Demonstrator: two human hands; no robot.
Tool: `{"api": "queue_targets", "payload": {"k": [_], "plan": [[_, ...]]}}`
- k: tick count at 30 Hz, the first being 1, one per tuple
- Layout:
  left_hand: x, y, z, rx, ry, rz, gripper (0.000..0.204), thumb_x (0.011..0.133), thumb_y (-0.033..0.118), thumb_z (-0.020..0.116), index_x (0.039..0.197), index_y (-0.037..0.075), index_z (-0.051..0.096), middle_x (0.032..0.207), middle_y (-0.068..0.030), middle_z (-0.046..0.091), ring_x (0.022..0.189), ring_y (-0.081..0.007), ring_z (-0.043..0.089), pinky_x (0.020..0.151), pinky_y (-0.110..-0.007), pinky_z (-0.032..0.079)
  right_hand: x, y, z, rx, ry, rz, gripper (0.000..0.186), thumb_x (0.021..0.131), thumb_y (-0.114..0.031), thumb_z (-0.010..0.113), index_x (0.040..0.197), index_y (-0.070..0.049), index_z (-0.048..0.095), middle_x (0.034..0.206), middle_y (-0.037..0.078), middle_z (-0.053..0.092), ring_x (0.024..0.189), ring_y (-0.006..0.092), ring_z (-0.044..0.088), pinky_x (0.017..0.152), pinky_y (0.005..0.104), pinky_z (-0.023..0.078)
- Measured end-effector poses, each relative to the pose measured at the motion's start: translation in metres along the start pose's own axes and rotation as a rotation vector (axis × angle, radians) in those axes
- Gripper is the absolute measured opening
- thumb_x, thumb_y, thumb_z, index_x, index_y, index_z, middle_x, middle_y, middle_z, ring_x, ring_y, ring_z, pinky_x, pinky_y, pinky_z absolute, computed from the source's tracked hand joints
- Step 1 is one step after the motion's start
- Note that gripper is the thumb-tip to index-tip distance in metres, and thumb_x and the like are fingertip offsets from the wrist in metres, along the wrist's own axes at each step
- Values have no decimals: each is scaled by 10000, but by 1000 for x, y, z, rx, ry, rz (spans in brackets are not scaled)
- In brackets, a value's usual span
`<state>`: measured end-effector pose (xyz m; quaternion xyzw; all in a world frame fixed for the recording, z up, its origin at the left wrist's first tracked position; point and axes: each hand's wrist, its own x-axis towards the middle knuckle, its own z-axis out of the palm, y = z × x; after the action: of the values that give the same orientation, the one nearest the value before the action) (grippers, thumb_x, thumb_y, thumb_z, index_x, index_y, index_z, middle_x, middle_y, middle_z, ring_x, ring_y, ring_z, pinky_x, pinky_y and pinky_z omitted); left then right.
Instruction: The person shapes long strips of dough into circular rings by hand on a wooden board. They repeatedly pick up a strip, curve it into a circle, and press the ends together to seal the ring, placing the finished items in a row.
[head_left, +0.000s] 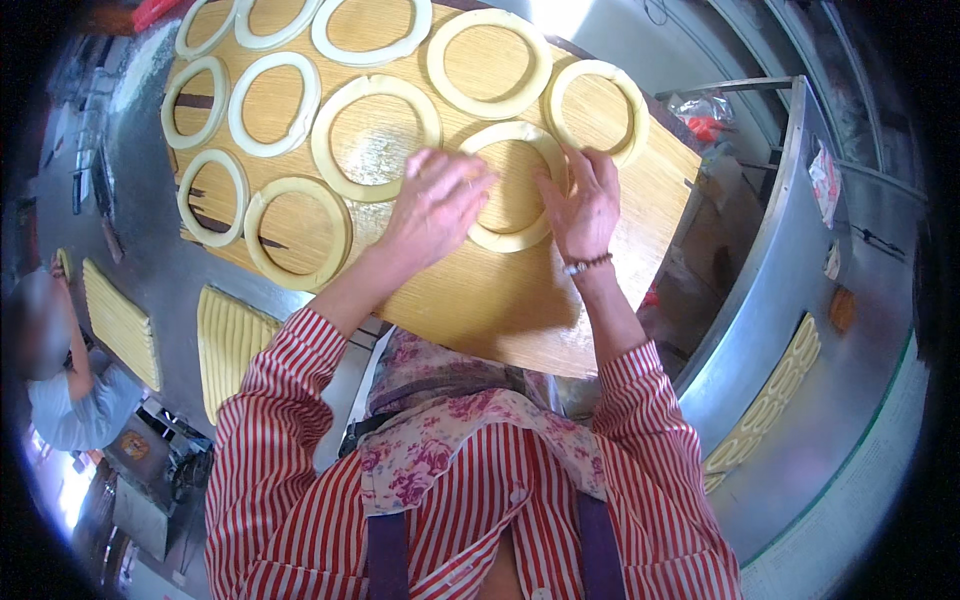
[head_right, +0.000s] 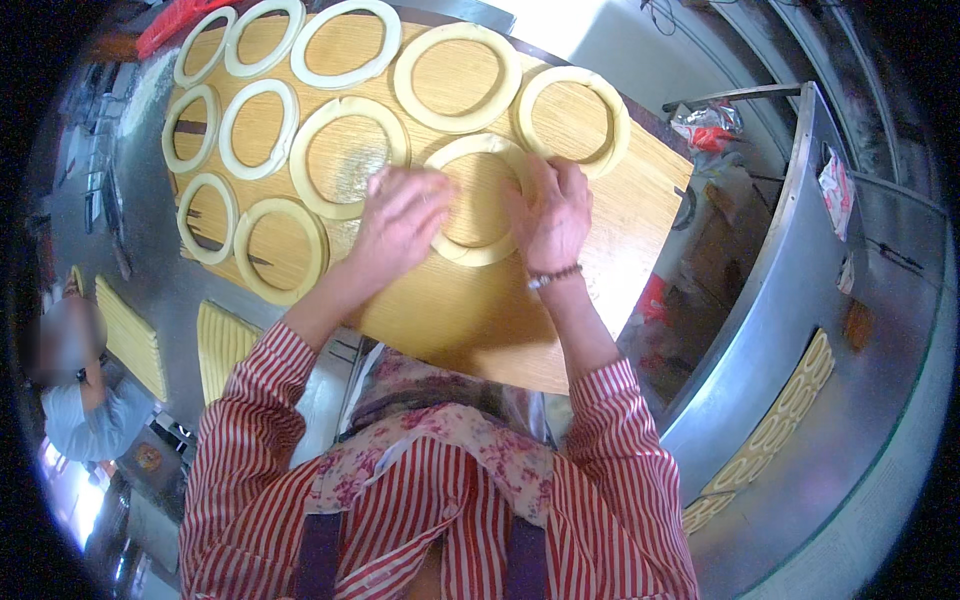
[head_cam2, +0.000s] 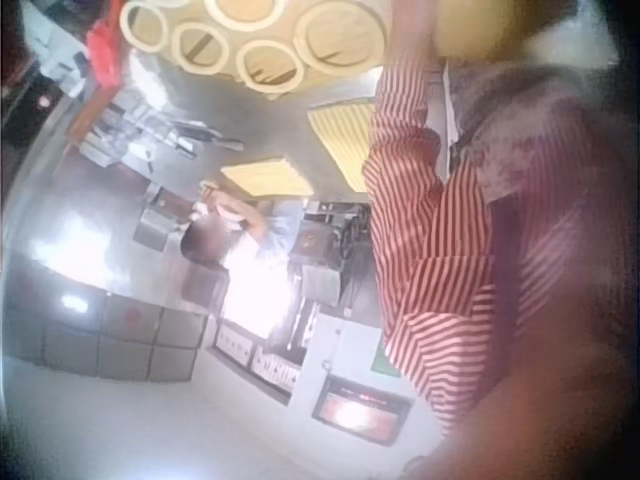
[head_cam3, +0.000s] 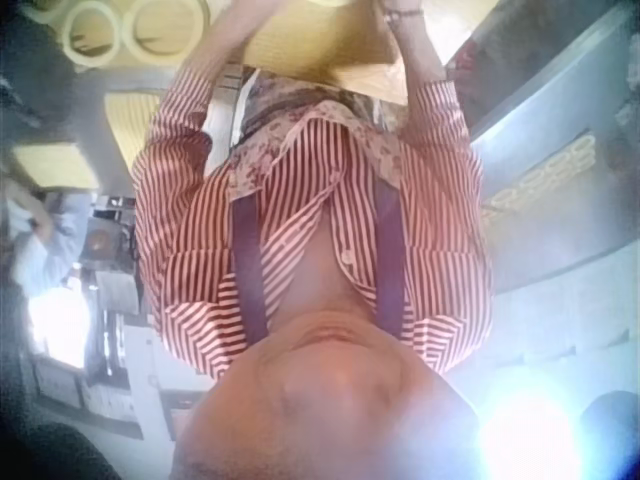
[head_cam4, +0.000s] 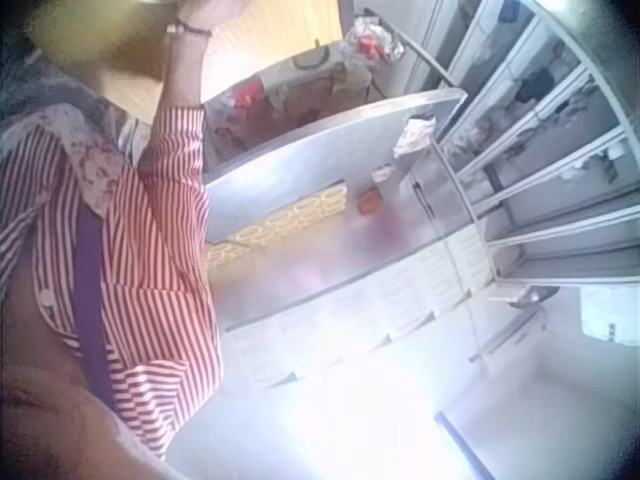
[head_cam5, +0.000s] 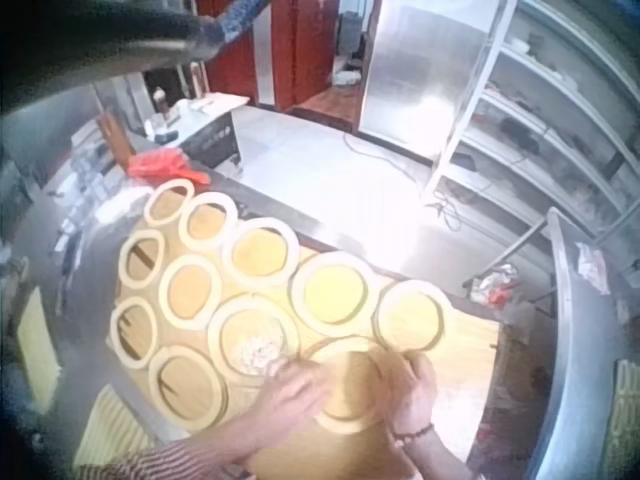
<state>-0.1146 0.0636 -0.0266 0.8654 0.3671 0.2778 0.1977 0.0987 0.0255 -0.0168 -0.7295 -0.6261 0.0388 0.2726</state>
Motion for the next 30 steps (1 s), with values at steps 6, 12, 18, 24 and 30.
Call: {"api": "queue_targets", "payload": {"k": [6,12,18,24,30], "plan": [[-26,1,-20,61,-282,107,206,881,170,669,1062,72,679,1151,-65,621,1179,-213,555,1114,-503,301,-37,2,-13,109,-152,246,662,727,-132,799,1329,-11,552,1230,167,561,1083,321,584,933,425,491],[-47,26,-20,-12,-146,58,300,889,184,658,1168,74,660,1250,-89,582,1217,-237,535,1135,-507,286,-71,-16,-21,-36,-210,-227,538,723,-215,812,1211,-63,642,1152,113,630,1037,271,602,944,443,427],[-117,68,-47,-79,23,-254,252,900,131,631,1141,60,655,1253,-138,585,1197,-315,542,1048,-462,384,-94,-17,-16,-18,-329,-402,478,819,-308,754,1210,-56,641,1204,87,629,1114,263,577,996,477,373],[-218,130,-48,-150,204,-537,329,880,26,638,1209,48,635,1240,-171,591,1105,-361,604,929,-402,505,-71,-40,22,-30,-174,-408,478,848,-318,714,1237,-58,613,1255,109,592,1178,276,536,1017,462,348],[-332,186,-68,-82,393,-850,324,870,-24,634,1188,37,649,1220,-157,594,1089,-306,625,911,-356,516,-115,0,-16,178,6,-73,555,847,-199,708,1310,51,531,1356,271,514,1245,421,499,1066,479,399]]}}
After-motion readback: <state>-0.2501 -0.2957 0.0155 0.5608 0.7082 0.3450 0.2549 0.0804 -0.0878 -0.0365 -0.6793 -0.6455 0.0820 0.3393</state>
